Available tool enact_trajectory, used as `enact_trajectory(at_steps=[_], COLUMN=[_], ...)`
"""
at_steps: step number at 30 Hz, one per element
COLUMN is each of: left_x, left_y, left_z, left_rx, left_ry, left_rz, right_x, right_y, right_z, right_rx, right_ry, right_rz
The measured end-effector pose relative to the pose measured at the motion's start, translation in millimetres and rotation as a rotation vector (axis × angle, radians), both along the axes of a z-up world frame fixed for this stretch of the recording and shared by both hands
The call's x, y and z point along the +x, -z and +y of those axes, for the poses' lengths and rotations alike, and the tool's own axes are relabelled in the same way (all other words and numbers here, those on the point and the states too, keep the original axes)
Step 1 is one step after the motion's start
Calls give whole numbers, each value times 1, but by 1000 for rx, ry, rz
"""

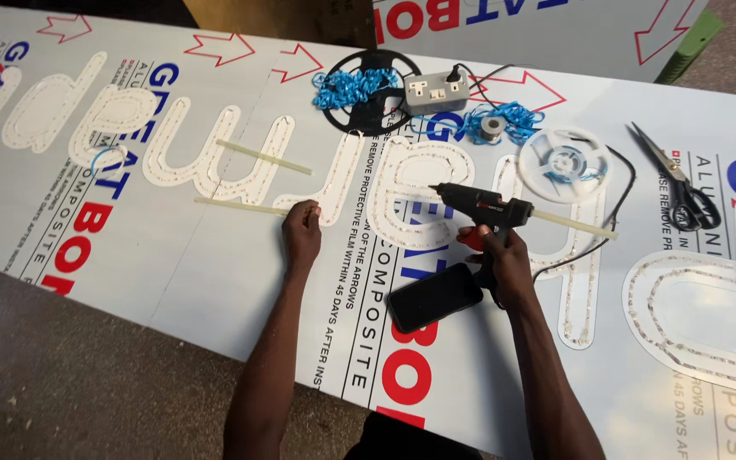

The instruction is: The person uses a hot glue gun to apply adhesive along the edges of white letter cutouts laid out on a large white board. The person moves the glue gun steadily along the contours of the letters while holding them in place with the other hand.

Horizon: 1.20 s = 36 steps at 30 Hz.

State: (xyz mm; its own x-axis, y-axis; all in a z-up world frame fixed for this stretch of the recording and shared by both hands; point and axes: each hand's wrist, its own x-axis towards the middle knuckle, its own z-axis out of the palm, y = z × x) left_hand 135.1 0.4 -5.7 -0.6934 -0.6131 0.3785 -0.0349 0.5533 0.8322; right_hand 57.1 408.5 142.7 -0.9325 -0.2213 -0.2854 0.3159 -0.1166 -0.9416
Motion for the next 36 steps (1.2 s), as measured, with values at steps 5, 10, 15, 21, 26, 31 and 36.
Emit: enact_trajectory(at_steps=[5,10,15,21,26,31,36], left_x=[-2,-1,-5,8,17,18,-9], left_y=[2,4,13,5,3,39,19], left_z=[-2,-2,-4,5,17,1,-25], left_rx=[11,-60,-2,93,164,304,443], left_ry=[-8,-24,0,190,451,632,787], left_rz=[-47,-38,27,-31,-55,-102,-203], right_x=[0,7,18,18,23,45,56], right_y=[26,26,5,10,-4,-6,-13], right_z=[3,-6,-22,-45,-91,-119,-141], right_rx=[-92,-127,-100,-39,-14,64,95], right_ry=[-24,1,5,10,119,132,178], right_rz=[22,40,55,93,101,121,31])
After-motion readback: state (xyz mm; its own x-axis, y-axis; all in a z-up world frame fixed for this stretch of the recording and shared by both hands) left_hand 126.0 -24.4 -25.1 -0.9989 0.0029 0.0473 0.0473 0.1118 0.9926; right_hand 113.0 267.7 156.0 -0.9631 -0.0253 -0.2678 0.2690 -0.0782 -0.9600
